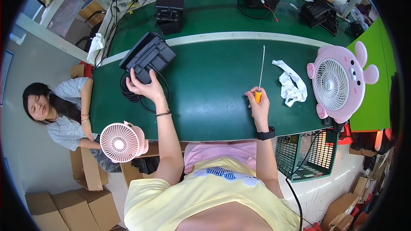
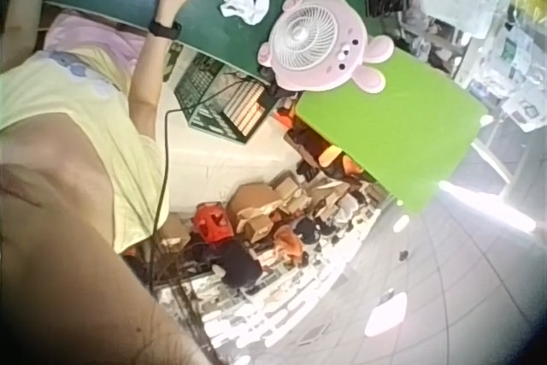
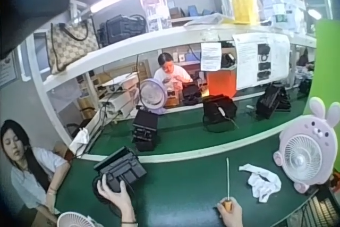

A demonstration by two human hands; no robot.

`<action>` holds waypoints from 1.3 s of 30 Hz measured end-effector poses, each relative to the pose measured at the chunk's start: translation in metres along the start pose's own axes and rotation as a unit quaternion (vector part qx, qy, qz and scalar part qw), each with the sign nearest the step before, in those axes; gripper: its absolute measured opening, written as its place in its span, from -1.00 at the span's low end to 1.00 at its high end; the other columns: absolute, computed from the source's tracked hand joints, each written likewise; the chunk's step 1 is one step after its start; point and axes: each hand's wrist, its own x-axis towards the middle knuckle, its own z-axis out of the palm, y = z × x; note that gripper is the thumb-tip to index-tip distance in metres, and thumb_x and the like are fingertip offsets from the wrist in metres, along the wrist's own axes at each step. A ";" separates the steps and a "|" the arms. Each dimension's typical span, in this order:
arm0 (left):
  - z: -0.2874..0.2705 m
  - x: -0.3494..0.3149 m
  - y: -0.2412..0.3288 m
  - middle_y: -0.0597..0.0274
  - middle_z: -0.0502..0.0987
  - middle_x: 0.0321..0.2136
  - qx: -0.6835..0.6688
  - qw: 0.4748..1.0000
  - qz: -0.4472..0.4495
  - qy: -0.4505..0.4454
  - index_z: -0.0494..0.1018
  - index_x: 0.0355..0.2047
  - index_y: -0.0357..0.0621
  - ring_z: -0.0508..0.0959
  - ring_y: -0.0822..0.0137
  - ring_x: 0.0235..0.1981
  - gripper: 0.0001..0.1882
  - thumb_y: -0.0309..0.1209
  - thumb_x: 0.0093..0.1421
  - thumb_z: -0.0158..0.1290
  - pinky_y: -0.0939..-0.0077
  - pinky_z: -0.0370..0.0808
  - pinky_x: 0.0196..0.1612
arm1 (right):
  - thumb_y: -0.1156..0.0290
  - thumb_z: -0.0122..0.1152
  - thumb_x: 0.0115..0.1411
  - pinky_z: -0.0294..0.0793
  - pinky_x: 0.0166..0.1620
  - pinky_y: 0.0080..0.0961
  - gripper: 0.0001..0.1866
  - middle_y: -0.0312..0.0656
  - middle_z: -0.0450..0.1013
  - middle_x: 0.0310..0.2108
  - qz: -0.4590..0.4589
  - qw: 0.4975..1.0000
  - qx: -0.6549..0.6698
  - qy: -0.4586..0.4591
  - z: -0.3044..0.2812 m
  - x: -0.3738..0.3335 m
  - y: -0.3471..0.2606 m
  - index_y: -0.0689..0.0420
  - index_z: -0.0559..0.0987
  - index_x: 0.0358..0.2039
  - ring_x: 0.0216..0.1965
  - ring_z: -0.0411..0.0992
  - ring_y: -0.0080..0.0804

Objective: Assembling internal components and wiring into a plastic casing for a portable power station unit using a screwdriver.

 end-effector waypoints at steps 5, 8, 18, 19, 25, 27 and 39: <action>0.028 0.027 0.040 0.06 0.47 -0.07 -0.012 0.980 0.198 0.023 0.53 -0.18 -0.16 0.40 0.03 0.05 -0.72 -0.48 0.04 0.13 0.16 0.29 0.16 | 0.46 0.19 0.28 0.43 -0.51 -0.71 -0.91 -0.26 0.57 -0.41 -0.028 0.999 -0.009 0.019 -0.003 0.004 0.007 0.16 0.49 -0.23 -0.46 0.46 -0.67; 0.071 0.045 0.066 0.10 0.48 -0.01 -0.032 0.950 0.263 -0.163 0.57 -0.14 0.03 0.40 0.03 0.11 -0.72 -0.39 0.09 0.17 0.19 0.30 0.20 | 0.46 0.18 0.29 0.44 -0.51 -0.70 -0.90 -0.24 0.58 -0.41 -0.035 0.999 -0.015 0.028 -0.004 0.005 0.003 0.17 0.49 -0.22 -0.49 0.46 -0.67; 0.192 0.076 0.023 -0.03 0.31 0.23 0.007 0.898 0.142 -0.417 0.65 -0.16 0.22 0.28 -0.01 0.27 -0.64 -0.22 -0.04 0.30 0.15 0.23 0.29 | 0.47 0.14 0.30 0.44 -0.53 -0.68 -0.90 -0.22 0.57 -0.45 -0.050 0.998 0.018 0.038 0.000 0.009 0.011 0.18 0.49 -0.19 -0.58 0.42 -0.67; 0.188 0.072 0.027 -0.03 0.29 0.24 -0.002 0.900 0.154 -0.408 0.65 -0.15 0.22 0.27 0.00 0.27 -0.63 -0.23 -0.04 0.30 0.15 0.22 0.30 | 0.48 0.14 0.29 0.44 -0.53 -0.68 -0.90 -0.23 0.57 -0.45 -0.052 0.998 0.012 0.038 0.000 0.010 0.012 0.18 0.49 -0.19 -0.58 0.41 -0.67; 0.186 0.061 0.056 0.34 0.31 0.27 0.079 0.830 0.279 -0.477 0.63 -0.08 0.22 0.22 0.05 0.31 -0.64 -0.29 0.06 0.22 0.09 0.22 0.30 | 0.47 0.14 0.29 0.44 -0.53 -0.68 -0.89 -0.23 0.57 -0.46 -0.058 0.998 0.008 0.035 0.004 0.009 0.008 0.17 0.49 -0.18 -0.59 0.42 -0.66; 0.184 0.046 0.070 0.23 0.38 0.21 0.186 0.757 0.381 -0.497 0.62 -0.08 0.21 0.28 0.05 0.28 -0.64 -0.28 0.06 0.22 0.07 0.27 0.28 | 0.47 0.14 0.29 0.45 -0.51 -0.68 -0.88 -0.23 0.57 -0.45 -0.054 0.998 0.009 0.044 -0.002 0.011 0.014 0.17 0.49 -0.17 -0.58 0.43 -0.66; 0.209 0.061 0.050 -0.25 -0.03 0.32 0.075 0.886 0.204 -0.409 0.21 0.27 0.47 0.18 -0.40 0.25 -0.19 -0.38 0.04 0.28 -0.04 0.32 0.25 | 0.49 0.12 0.28 0.52 -0.49 -0.64 -0.85 -0.25 0.58 -0.46 -0.049 0.998 -0.030 0.021 0.000 0.005 0.006 0.17 0.50 -0.15 -0.48 0.52 -0.62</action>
